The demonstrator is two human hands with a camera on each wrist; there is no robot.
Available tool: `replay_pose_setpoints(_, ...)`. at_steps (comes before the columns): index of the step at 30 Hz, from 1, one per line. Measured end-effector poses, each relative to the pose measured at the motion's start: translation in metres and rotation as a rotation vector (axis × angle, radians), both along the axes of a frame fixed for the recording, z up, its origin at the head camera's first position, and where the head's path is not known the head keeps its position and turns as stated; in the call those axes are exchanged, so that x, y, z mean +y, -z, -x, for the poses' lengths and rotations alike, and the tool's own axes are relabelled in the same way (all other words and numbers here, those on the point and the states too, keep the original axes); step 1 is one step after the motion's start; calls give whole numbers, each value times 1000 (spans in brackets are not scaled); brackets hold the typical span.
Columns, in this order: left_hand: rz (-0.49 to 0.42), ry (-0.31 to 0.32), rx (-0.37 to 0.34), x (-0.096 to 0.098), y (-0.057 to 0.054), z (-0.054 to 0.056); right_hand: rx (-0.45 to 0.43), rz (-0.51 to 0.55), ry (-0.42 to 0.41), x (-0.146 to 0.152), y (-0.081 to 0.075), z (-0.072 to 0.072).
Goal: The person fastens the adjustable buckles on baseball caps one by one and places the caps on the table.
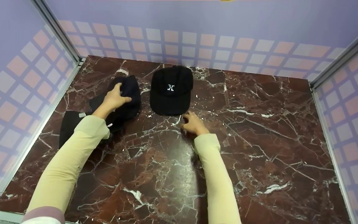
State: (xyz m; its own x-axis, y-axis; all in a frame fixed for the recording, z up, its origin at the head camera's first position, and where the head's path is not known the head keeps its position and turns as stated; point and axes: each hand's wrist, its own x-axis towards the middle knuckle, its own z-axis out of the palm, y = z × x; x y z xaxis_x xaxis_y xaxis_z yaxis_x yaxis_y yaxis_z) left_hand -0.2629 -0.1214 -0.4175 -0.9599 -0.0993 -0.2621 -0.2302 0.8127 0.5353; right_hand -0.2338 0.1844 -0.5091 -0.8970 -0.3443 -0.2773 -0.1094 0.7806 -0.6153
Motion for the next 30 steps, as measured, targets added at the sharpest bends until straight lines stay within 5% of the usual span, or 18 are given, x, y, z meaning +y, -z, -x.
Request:
replay_pose_setpoints(10,-26,64,57,17,7,-10,8,11,-2,1,0,0)
replay_pose_setpoints(30,-45,281,51,76,13,-52,29,11,-3,4,1,1)
